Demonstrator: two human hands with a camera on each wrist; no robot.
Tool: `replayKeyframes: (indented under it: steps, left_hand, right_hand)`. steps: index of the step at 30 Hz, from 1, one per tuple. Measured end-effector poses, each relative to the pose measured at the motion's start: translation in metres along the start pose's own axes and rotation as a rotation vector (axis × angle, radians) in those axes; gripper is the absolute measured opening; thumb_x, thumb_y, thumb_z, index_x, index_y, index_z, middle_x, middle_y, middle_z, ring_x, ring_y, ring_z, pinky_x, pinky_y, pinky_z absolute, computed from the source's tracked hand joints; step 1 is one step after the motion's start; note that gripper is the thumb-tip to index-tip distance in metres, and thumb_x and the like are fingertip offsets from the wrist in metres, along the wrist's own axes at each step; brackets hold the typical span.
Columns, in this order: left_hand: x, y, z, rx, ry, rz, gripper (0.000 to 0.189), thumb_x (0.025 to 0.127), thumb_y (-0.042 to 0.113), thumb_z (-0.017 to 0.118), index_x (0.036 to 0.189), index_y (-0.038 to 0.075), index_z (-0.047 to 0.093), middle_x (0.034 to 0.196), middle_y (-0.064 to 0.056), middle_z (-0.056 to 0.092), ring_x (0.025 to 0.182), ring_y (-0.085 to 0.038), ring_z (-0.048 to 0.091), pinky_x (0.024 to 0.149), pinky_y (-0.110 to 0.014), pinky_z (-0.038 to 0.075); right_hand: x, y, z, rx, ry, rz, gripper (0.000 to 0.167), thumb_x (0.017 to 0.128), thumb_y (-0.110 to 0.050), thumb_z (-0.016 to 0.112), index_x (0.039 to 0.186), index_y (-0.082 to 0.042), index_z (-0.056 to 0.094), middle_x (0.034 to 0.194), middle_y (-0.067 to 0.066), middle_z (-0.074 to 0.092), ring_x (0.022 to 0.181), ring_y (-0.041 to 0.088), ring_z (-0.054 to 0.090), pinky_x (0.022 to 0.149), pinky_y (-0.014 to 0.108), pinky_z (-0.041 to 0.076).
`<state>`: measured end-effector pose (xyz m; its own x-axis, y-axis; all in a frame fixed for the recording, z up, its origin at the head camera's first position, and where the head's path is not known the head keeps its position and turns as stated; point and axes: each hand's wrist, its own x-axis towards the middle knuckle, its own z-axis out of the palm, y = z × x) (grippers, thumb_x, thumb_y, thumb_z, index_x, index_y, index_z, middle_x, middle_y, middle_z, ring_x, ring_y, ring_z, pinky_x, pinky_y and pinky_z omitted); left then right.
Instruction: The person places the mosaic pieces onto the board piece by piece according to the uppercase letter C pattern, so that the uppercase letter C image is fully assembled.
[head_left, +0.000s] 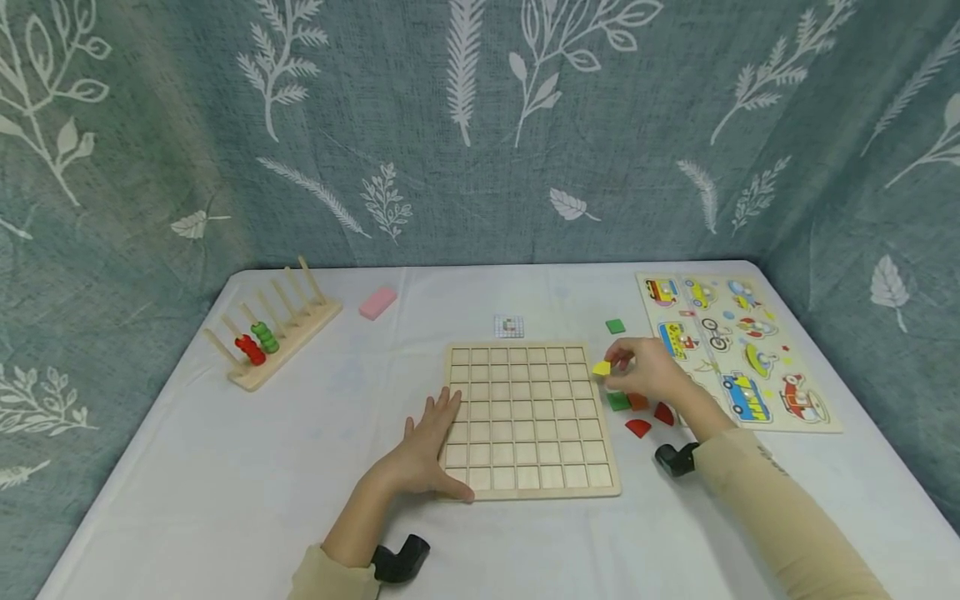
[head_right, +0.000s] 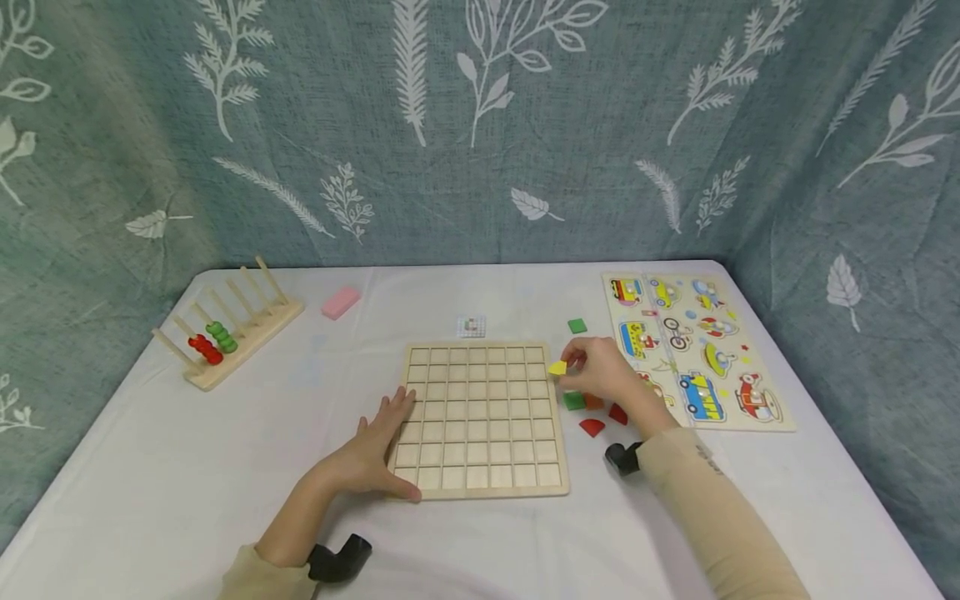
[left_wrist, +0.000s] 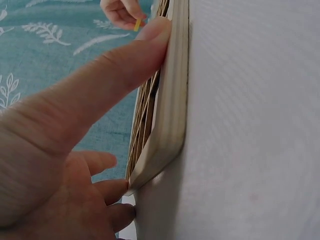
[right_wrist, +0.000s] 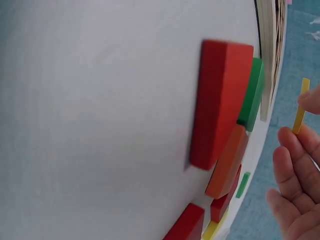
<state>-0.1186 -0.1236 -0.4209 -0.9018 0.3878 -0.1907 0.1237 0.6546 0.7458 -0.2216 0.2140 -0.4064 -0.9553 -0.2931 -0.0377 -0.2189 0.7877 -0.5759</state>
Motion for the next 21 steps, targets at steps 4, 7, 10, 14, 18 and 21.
replayKeyframes:
  steps: [4,7,10,14,18,21]
  left_hand:
    - [-0.001,0.000,-0.001,0.005,-0.002,0.000,0.129,0.048,0.027,0.090,0.146,0.000,0.010,0.151,-0.019,-0.003,0.136,-0.036,-0.008,0.103,-0.059,-0.007]
    - [-0.001,0.000,-0.001,0.006,-0.003,0.003,0.129,0.049,0.027,0.090,0.145,0.000,0.009,0.151,-0.019,-0.003,0.137,-0.036,-0.008,0.104,-0.059,-0.007]
    - [0.000,-0.001,-0.001,0.007,-0.004,0.003,0.129,0.049,0.027,0.090,0.146,0.000,0.009,0.151,-0.018,-0.003,0.137,-0.036,-0.008,0.104,-0.059,-0.007]
    - [0.000,-0.001,0.000,0.003,0.000,0.000,0.129,0.048,0.028,0.090,0.146,0.000,0.010,0.151,-0.018,-0.003,0.137,-0.036,-0.008,0.104,-0.059,-0.007]
    - [-0.001,-0.001,-0.001,0.004,0.003,-0.002,0.129,0.048,0.027,0.090,0.145,0.000,0.010,0.151,-0.018,-0.003,0.137,-0.036,-0.007,0.104,-0.058,-0.007]
    - [-0.001,0.000,-0.001,0.011,0.004,-0.002,0.129,0.048,0.027,0.090,0.145,-0.001,0.011,0.151,-0.018,-0.002,0.137,-0.036,-0.007,0.104,-0.058,-0.007]
  right_hand:
    - [0.000,-0.004,0.001,0.009,0.004,-0.019,0.027,0.071,-0.016,0.073,0.094,-0.006,0.065,0.088,0.005,0.062,0.082,0.020,0.053,0.069,0.032,0.046]
    - [0.000,-0.007,0.002,0.018,0.002,-0.041,0.028,0.072,-0.015,0.072,0.096,-0.005,0.064,0.089,0.004,0.062,0.082,0.020,0.053,0.072,0.033,0.046]
    - [0.001,-0.010,0.003,0.017,0.003,-0.074,0.027,0.073,-0.015,0.073,0.095,-0.004,0.065,0.087,0.004,0.062,0.082,0.019,0.053,0.073,0.033,0.046]
    - [0.004,-0.014,0.005,0.023,0.011,-0.112,0.023,0.073,-0.014,0.073,0.092,-0.004,0.065,0.085,0.003,0.062,0.081,0.019,0.055,0.073,0.035,0.046]
    - [0.006,-0.017,0.008,0.039,0.016,-0.141,0.023,0.072,-0.013,0.074,0.091,-0.004,0.066,0.084,0.003,0.063,0.081,0.019,0.056,0.074,0.036,0.046]
    - [0.007,-0.019,0.010,0.043,0.020,-0.161,0.023,0.073,-0.015,0.075,0.091,-0.005,0.066,0.084,0.002,0.063,0.080,0.018,0.055,0.074,0.035,0.046]
